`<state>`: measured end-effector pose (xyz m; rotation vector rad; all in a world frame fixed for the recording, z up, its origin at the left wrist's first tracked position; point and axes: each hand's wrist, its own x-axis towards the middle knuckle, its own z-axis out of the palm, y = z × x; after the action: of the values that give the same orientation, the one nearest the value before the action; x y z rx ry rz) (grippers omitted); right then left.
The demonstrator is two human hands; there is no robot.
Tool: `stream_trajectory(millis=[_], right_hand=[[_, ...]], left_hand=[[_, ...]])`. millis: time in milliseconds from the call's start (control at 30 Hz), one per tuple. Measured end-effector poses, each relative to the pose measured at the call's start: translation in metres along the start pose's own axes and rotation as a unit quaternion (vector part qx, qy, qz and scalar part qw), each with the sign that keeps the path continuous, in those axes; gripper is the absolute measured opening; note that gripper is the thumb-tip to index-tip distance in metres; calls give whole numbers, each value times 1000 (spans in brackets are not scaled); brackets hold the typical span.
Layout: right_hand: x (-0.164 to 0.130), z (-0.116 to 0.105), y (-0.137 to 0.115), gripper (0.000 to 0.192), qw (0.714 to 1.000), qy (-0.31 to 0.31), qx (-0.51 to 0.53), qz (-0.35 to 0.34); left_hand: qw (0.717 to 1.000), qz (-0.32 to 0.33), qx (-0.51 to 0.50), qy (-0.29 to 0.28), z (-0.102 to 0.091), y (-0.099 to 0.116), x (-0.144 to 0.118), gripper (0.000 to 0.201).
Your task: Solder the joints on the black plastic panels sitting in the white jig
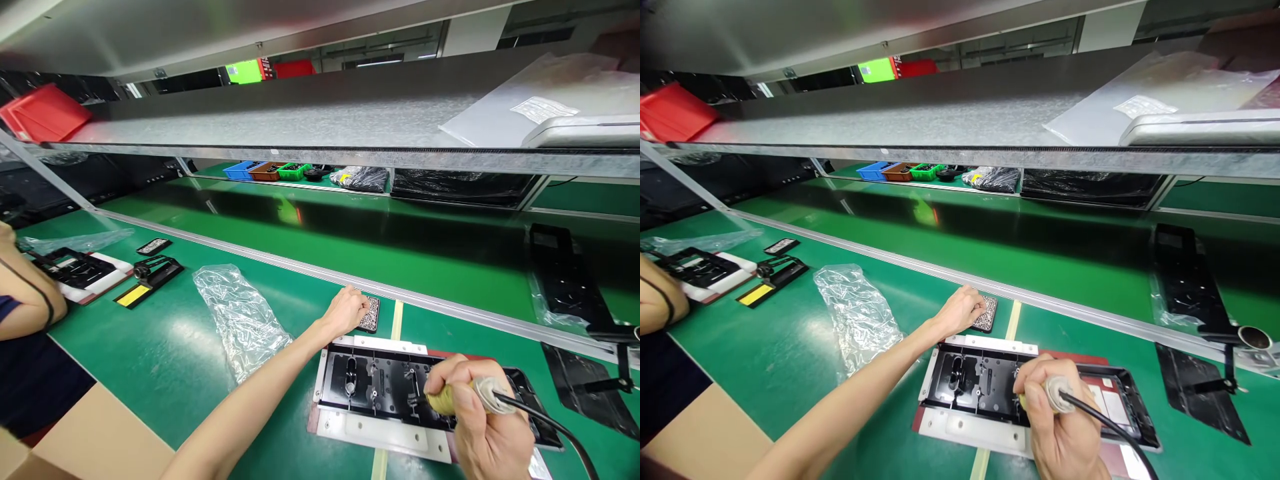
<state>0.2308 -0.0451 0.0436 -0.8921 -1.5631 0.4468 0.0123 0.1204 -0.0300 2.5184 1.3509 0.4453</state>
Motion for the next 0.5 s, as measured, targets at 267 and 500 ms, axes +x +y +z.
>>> stream_trajectory(millis=[267, 500], right_hand=[[4, 0, -3, 14, 1000, 7, 0, 1], [6, 1, -6, 13, 1000, -2, -3, 0]], left_hand=[[1000, 15, 1, -3, -5, 11, 4, 23], [993, -61, -101, 22, -23, 14, -4, 19]])
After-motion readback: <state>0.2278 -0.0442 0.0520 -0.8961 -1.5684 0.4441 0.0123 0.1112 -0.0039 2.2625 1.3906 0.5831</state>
